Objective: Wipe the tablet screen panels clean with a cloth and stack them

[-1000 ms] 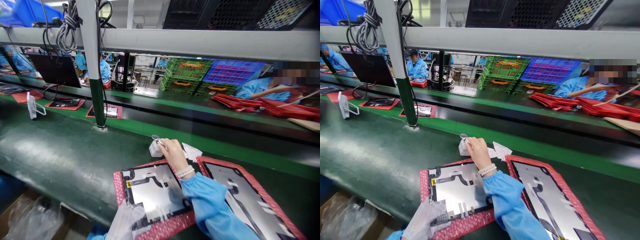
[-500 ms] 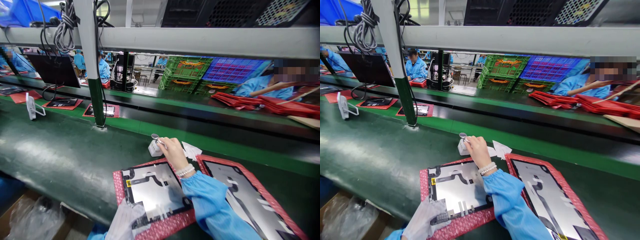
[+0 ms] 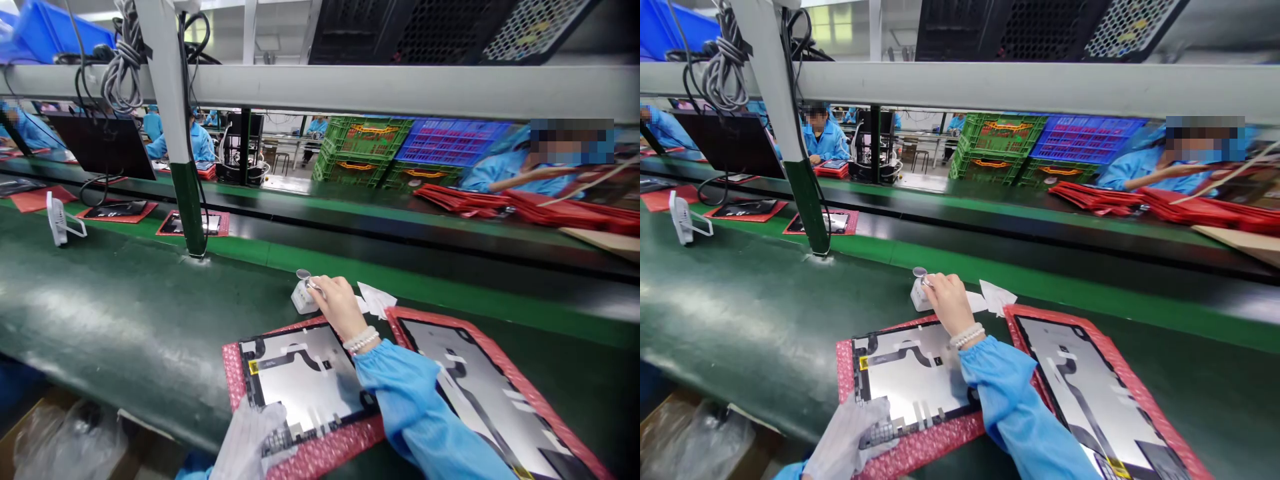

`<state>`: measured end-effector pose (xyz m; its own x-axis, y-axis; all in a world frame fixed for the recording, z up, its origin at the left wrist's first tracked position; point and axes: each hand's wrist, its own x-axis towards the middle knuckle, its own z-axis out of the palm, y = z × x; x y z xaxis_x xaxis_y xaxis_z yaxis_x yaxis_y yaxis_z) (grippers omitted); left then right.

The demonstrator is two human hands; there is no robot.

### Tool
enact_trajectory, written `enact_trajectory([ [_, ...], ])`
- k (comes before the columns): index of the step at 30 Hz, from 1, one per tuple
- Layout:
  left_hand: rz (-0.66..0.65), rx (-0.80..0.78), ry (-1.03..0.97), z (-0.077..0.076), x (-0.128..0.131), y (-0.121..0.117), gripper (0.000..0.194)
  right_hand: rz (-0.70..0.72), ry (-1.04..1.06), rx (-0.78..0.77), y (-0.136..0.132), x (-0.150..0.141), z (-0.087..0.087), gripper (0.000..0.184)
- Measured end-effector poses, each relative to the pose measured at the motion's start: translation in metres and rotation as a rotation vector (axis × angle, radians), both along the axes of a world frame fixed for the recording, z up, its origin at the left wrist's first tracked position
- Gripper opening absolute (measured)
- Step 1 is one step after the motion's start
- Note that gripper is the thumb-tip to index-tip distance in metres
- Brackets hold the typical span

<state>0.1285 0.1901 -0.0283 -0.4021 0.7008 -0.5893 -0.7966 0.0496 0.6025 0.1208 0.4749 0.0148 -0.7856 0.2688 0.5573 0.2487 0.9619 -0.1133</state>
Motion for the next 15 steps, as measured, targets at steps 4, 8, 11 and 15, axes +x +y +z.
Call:
enact_trajectory([
  [4,0.024,-0.014,0.066,0.018,0.000,0.004,0.077,-0.018,-0.062,0.004,-0.005,0.001,0.008,0.023],
  [8,0.023,-0.032,0.193,0.041,-0.002,-0.004,0.054,-0.037,-0.093,-0.037,-0.011,0.002,0.013,0.020],
  [11,0.019,-0.013,0.289,0.052,-0.004,-0.017,0.056,-0.029,-0.088,-0.114,-0.012,-0.001,0.017,0.014],
  [15,-0.002,-0.039,0.392,0.062,-0.008,-0.026,0.059,0.016,-0.036,-0.265,-0.005,-0.002,0.037,0.010],
])
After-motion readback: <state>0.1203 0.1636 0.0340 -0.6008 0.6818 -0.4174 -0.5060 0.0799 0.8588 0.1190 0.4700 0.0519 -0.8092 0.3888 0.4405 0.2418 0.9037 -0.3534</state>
